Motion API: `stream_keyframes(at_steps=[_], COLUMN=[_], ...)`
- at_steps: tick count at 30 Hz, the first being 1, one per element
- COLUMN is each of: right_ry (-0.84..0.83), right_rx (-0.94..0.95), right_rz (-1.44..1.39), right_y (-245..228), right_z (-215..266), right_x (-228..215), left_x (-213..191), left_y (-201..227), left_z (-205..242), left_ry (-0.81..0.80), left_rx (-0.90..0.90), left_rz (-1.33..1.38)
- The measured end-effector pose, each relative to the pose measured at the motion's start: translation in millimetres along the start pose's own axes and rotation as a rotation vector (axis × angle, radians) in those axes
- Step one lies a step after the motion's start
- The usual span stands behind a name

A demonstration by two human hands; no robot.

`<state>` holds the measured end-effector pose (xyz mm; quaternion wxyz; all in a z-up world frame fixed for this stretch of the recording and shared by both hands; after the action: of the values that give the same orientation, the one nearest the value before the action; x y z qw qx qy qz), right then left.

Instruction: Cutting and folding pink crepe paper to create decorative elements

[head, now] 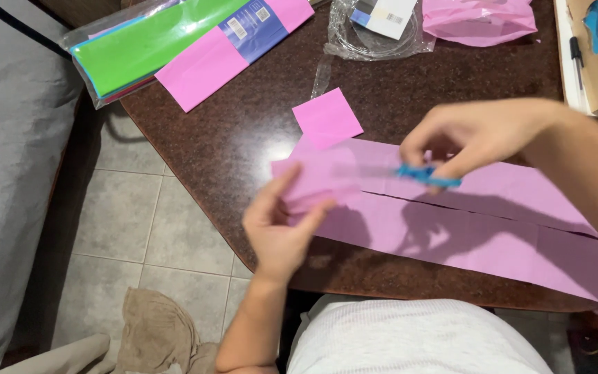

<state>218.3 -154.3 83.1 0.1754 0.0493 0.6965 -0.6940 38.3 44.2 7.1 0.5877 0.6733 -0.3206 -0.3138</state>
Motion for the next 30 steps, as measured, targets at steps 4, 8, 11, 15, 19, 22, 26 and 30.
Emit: stream_keyframes(at_steps=[4,8,11,15,19,22,26,30], right_ry=[0.392,0.566,0.563,0.68,0.604,0.459,0.473,0.399], right_rx=[0.14,0.834,1.189,1.211,1.239,1.261,1.083,0.914], right_rz=[0.281,0.98,1.005,0.927,0.826,0.666,0.629,0.601], right_y=[36.5,109.4,135.3,120.1,57.3,70.5,105.4,82.7], right_z=[77.2,168.3,204.3,208.4,169.5,169.6,191.4,179.2], right_x=[-32.6,-48.4,-37.8,-22.8,22.8,52.2,49.2,19.6], left_x=[-35.9,-71.6,-92.9,-117.4,-109.8,-88.8,-72.1,-71.8], left_y=[-12.8,-62.2,-95.3,-114.8,-79.3,-37.5,-41.5,-57.3], left_z=[-46.1,-88.0,-102.3,-108.8,-88.0,-64.5,-46.8,-39.5], left_ry=[0.229,0.297,0.3,0.315,0.336,0.252,0.067,0.013], left_rx=[-0.111,-0.139,-0.172,-0.147,-0.154,0.011,-0.166,-0.082], left_rz=[-0.046,0.323,0.353,0.25,0.107,-0.314,-0.547,-0.637])
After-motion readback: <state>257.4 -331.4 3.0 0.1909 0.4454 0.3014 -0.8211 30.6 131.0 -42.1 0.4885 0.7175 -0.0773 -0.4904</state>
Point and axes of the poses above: each hand's wrist, its own z-axis away from the middle knuckle, its own x-axis out of the palm, y = z × x, the point moved 5 cm from there along -z, towards the middle knuckle, and after that the axes turned 15 degrees about -x, right-handed, at the moved point
